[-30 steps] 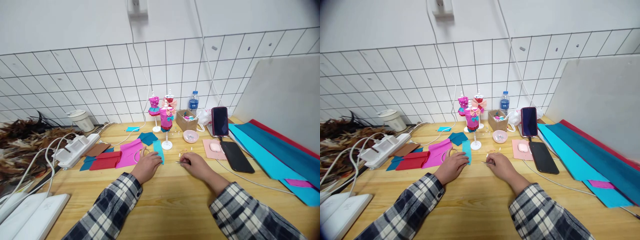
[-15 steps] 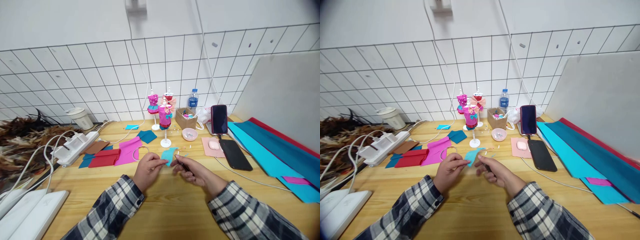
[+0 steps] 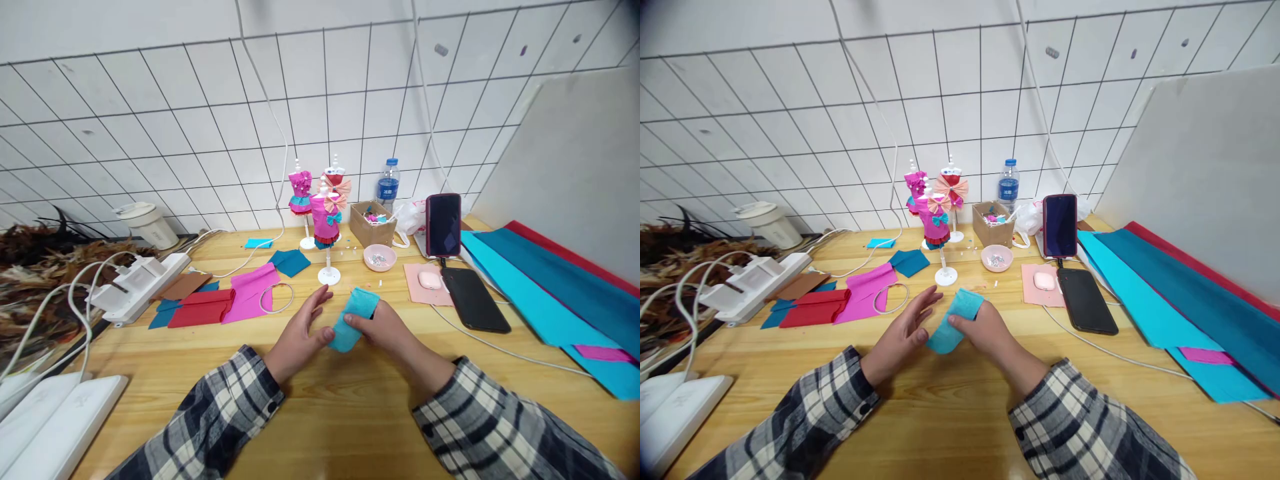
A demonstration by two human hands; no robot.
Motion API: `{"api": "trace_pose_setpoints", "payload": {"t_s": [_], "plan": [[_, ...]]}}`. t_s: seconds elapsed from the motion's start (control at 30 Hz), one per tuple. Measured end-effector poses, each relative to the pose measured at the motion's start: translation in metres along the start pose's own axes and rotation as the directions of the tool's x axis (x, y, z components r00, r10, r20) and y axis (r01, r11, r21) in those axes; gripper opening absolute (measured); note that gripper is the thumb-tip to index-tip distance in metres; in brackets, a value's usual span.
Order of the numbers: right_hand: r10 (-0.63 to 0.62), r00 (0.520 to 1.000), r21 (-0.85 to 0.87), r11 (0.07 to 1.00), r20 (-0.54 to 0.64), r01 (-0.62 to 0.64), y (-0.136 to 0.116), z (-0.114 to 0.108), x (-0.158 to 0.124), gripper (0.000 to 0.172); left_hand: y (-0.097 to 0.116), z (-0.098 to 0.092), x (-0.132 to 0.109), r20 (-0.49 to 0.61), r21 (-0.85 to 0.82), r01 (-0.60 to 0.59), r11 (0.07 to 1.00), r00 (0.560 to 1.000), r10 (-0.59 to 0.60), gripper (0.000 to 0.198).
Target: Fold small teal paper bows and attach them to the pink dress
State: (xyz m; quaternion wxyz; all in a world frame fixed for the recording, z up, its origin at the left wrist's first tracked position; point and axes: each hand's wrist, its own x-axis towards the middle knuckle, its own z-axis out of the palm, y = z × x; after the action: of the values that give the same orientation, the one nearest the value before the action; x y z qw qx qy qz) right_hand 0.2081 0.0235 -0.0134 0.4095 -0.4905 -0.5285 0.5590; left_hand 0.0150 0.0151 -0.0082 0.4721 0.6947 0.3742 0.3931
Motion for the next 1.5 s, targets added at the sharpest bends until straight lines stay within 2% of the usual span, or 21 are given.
{"api": "trace_pose_setpoints", "payload": {"t_s": [0.1, 0.2, 0.27, 0.33, 0.4, 0.43, 0.5, 0.57, 0.67, 0.73, 0.8, 0.83, 0.9, 1.0, 1.13, 1.27, 1.37, 1.5], "plan": [[-0.097, 0.995, -0.136, 0.986, 0.027, 0.100, -0.001, 0.005, -0.003, 0.017, -0.004, 0.009, 0.006, 0.114, -0.155, 0.205, 0.966, 0.975, -0.189, 0.063], [-0.154, 0.988, -0.242, 0.959, 0.003, 0.150, -0.002, 0.007, -0.005, 0.020, -0.003, 0.011, 0.006, 0.199, -0.145, 0.403, 0.904, 0.907, -0.372, 0.033], [-0.143, 0.990, -0.280, 0.950, 0.006, 0.139, -0.003, 0.005, -0.005, 0.023, -0.001, 0.006, 0.004, 0.232, -0.193, 0.478, 0.857, 0.871, -0.434, 0.025], [-0.016, 1.000, -0.254, 0.967, 0.026, 0.022, -0.006, 0.002, -0.005, 0.029, 0.000, -0.001, 0.003, 0.256, -0.365, 0.501, 0.785, 0.865, -0.433, 0.024], [0.175, 0.984, -0.208, 0.964, 0.039, -0.163, -0.008, -0.004, -0.005, 0.040, -0.001, -0.011, 0.004, 0.243, -0.548, 0.488, 0.679, 0.870, -0.429, 0.024], [0.255, 0.966, -0.198, 0.950, 0.046, -0.241, -0.008, -0.007, -0.004, 0.040, -0.002, -0.016, 0.005, 0.223, -0.611, 0.474, 0.634, 0.871, -0.437, 0.022], [0.322, 0.943, -0.194, 0.934, 0.086, -0.301, -0.007, -0.014, -0.003, 0.027, -0.005, -0.025, 0.007, 0.170, -0.669, 0.442, 0.597, 0.874, -0.456, 0.019], [0.305, 0.937, -0.188, 0.943, 0.172, -0.273, -0.005, -0.019, -0.003, 0.020, -0.009, -0.031, 0.008, 0.125, -0.674, 0.410, 0.615, 0.883, -0.453, 0.022], [0.283, 0.903, -0.194, 0.954, 0.323, -0.230, -0.007, -0.019, -0.008, 0.034, -0.013, -0.031, 0.008, 0.113, -0.646, 0.399, 0.651, 0.893, -0.435, 0.027], [0.340, 0.870, -0.193, 0.938, 0.357, -0.287, -0.010, -0.015, -0.012, 0.046, -0.015, -0.027, 0.007, 0.125, -0.617, 0.407, 0.673, 0.896, -0.427, 0.031], [0.414, 0.841, -0.187, 0.910, 0.349, -0.370, -0.012, -0.009, -0.014, 0.054, -0.016, -0.022, 0.007, 0.128, -0.588, 0.404, 0.701, 0.902, -0.412, 0.035], [0.429, 0.841, -0.200, 0.902, 0.330, -0.382, -0.011, -0.006, -0.015, 0.056, -0.016, -0.020, 0.006, 0.124, -0.575, 0.394, 0.717, 0.908, -0.399, 0.035], [0.374, 0.887, -0.258, 0.916, 0.271, -0.307, -0.007, -0.001, -0.013, 0.056, -0.017, -0.018, 0.006, 0.120, -0.547, 0.374, 0.749, 0.920, -0.372, 0.035], [0.192, 0.958, -0.347, 0.931, 0.215, -0.108, 0.004, 0.002, -0.009, 0.055, -0.016, -0.016, 0.006, 0.135, -0.494, 0.358, 0.792, 0.932, -0.336, 0.040], [0.063, 0.963, -0.393, 0.918, 0.263, 0.047, 0.015, 0.000, -0.005, 0.053, -0.015, -0.015, 0.006, 0.138, -0.451, 0.355, 0.819, 0.934, -0.329, 0.043], [0.045, 0.963, -0.411, 0.909, 0.265, 0.070, 0.016, -0.002, -0.005, 0.047, -0.013, -0.015, 0.006, 0.184, -0.429, 0.387, 0.816, 0.922, -0.340, 0.044], [0.070, 0.958, -0.402, 0.914, 0.280, 0.051, 0.011, -0.001, -0.006, 0.045, -0.012, -0.015, 0.007, 0.241, -0.409, 0.401, 0.820, 0.914, -0.326, 0.041], [0.091, 0.953, -0.346, 0.938, 0.291, 0.016, 0.006, 0.000, -0.008, 0.046, -0.011, -0.015, 0.006, 0.266, -0.391, 0.404, 0.827, 0.910, -0.318, 0.038]]}}
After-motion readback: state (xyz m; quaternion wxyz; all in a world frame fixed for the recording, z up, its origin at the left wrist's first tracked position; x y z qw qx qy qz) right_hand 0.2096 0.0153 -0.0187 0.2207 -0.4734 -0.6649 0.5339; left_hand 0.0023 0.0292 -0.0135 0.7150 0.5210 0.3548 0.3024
